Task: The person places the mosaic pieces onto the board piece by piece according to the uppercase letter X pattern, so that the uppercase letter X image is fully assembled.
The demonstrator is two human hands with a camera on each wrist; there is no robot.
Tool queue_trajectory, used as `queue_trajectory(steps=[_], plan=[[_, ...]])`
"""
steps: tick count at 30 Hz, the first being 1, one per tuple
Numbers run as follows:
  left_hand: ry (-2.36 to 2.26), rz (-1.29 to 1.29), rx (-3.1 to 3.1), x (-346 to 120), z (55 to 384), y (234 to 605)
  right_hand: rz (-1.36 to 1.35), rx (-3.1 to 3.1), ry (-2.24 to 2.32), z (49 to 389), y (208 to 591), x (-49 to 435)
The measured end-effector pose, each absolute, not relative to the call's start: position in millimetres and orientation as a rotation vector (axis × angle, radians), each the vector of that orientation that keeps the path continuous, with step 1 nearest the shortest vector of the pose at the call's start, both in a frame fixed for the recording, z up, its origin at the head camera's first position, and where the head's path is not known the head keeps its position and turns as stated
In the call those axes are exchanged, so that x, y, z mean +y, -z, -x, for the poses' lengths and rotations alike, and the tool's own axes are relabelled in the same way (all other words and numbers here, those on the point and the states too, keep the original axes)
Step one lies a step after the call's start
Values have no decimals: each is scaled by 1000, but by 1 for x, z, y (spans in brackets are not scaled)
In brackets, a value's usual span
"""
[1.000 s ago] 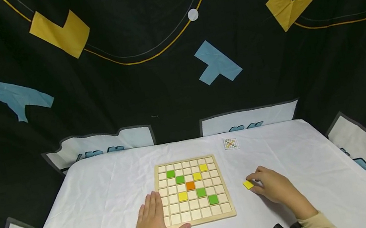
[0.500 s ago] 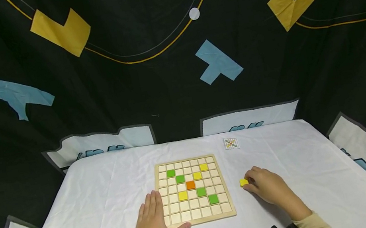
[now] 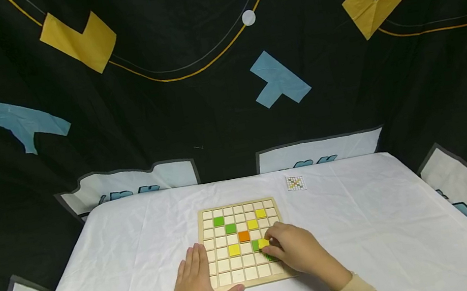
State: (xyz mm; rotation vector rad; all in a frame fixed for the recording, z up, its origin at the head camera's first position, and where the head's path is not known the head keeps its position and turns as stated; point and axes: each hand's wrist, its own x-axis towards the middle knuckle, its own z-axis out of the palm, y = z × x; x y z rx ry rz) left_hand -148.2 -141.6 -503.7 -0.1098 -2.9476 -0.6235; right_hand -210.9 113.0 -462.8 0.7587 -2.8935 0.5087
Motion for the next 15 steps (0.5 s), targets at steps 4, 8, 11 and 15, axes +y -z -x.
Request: queue_trajectory(steps=[4,8,11,15], plan=[[605,114,-2949,-142,147,504,-856,-2875,-526,206,462,85],[583,124,-2940,-144,147,505,-938,-2834,-543,202,464,62],[581,137,-2932,-144,147,506,-981,-2804,-544,199,466,49],[584,146,-2926,-144,147,507,-1013,-2781,-491,196,467,37]])
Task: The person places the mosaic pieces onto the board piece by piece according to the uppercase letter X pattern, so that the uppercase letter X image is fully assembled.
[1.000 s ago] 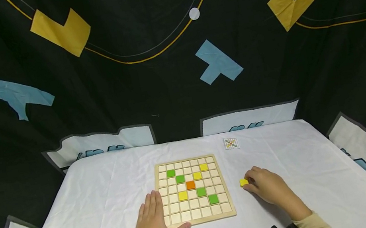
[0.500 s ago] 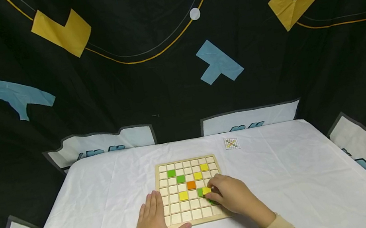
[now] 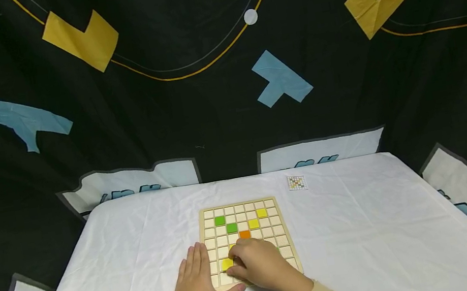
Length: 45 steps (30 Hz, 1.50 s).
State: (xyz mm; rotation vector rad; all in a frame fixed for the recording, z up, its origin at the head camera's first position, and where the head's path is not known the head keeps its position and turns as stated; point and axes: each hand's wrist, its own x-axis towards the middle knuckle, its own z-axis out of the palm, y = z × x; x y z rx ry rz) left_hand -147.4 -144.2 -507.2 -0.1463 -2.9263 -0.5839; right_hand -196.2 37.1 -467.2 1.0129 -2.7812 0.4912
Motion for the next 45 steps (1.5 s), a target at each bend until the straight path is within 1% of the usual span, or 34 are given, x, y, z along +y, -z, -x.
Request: queue_trajectory(steps=[8,21,39,45], plan=[[578,144,-2926,-144,147,506,-1003,-2745,-456,196,470,31],[580,134,-2953,-144,148,505,-972,-2747,-544,195,473,27],[561,133,-2952,-144,148,506,-1014,-2749,-510,191,469,27],[560,132,-2944,-144,148,506,-983,-2742,-560,191,473,26]])
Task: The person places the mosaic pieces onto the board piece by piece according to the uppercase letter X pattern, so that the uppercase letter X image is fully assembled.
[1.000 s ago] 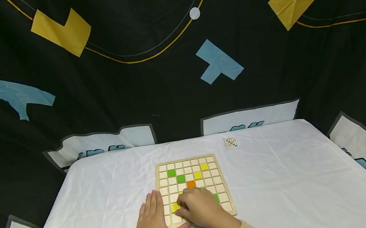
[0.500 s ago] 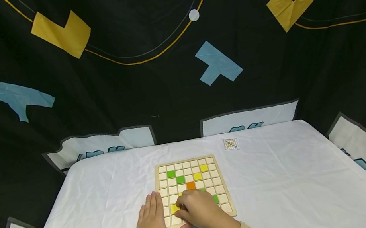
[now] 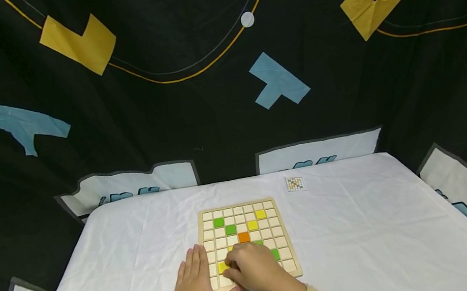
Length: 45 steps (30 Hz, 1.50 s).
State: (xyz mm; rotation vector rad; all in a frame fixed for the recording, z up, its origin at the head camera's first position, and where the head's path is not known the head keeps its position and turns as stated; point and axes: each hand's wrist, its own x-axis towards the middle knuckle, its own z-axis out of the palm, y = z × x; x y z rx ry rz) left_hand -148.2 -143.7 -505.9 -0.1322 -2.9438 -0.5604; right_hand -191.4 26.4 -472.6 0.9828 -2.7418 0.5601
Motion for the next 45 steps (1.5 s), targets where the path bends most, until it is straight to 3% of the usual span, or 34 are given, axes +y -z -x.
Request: queue_trajectory(steps=[33,45], plan=[[577,116,-2962,-143,148,505,-907,-2802,-668,190,470,27],[570,118,-2959,-143,149,507,-813,-2722,-595,190,464,67]])
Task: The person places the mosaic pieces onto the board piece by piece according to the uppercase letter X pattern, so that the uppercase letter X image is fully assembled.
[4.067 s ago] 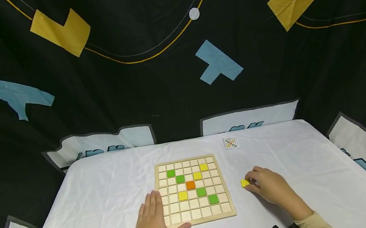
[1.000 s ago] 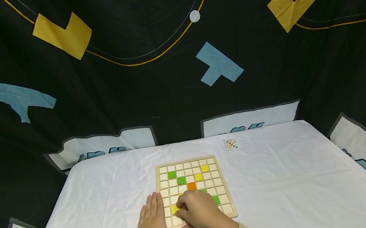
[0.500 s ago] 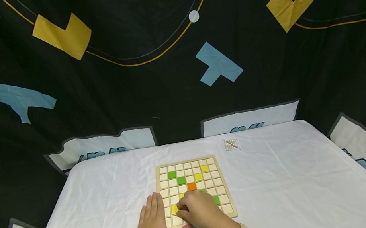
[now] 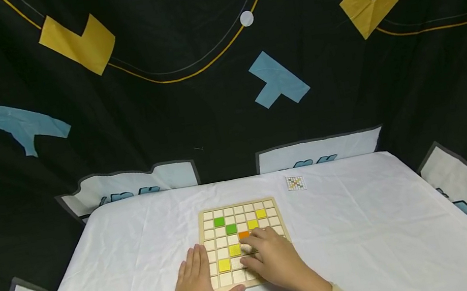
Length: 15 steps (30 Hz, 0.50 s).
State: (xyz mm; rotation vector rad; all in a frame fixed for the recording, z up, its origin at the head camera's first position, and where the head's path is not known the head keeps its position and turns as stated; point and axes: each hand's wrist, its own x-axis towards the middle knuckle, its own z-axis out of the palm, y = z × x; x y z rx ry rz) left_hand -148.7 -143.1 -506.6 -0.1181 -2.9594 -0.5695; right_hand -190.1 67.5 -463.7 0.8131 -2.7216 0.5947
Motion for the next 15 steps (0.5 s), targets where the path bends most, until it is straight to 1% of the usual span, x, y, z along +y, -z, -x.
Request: queue_trajectory(steps=[8,15], plan=[[586,104,-2973,-142,149,505,-654,-2890,-559,193,469,118],[600,98,-2986,-141,150,505,-615,-2963,-618,189,481,146]])
